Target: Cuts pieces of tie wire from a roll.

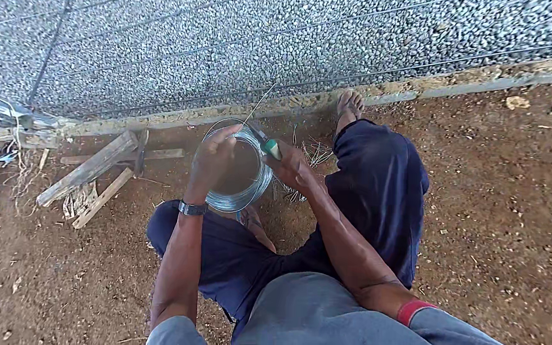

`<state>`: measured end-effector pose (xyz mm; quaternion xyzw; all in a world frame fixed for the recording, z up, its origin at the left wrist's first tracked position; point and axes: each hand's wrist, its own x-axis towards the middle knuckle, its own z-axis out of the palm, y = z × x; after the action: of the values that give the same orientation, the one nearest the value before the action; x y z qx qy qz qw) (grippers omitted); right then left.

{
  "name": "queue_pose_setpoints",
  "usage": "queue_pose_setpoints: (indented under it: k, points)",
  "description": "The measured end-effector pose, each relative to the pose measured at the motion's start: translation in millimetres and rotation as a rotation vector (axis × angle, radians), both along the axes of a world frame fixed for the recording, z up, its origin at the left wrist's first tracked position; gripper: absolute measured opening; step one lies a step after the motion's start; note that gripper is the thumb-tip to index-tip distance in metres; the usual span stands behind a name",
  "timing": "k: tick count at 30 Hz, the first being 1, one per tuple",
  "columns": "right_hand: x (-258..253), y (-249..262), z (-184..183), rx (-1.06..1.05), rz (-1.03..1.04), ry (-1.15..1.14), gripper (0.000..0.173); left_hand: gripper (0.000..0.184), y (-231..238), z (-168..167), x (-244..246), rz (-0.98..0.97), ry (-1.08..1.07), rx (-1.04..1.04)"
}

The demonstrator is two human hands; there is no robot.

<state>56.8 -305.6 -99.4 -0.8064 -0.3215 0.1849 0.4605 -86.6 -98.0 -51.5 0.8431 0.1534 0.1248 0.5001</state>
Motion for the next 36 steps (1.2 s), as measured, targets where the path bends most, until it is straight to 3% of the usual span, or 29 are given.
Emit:
queue_pose_setpoints:
  k: [5,11,23,26,29,31,33,36]
  points:
    - [0,6,-2,-0.024,0.034,-0.051,0.049,0.032,1,3,0,0.009,0.003,0.015]
    - [1,7,-5,-0.052,0.029,-0.145,0.053,0.032,2,1,-1,0.000,0.011,0.034]
    - [5,6,-11,-0.057,-0.059,-0.258,0.046,0.031,-2,9,12,-0.032,0.046,0.066]
    - [10,-1,-5,0.084,-0.049,0.149,0.034,0.025,9,9,11,-0.034,0.010,0.057]
    - [18,-14,1,0.553,0.149,0.889,0.038,0.021,26,12,10,-0.018,-0.037,0.079]
    - [22,-21,1,0.796,0.382,1.227,0.040,0.020,34,12,16,0.001,-0.062,0.103]
    - [22,-20,-2,1.003,0.583,1.433,0.045,0.022,41,12,28,-0.004,-0.070,0.126]
    - [19,-18,-6,1.211,0.740,1.528,0.044,0.025,56,5,56,0.001,-0.086,0.145]
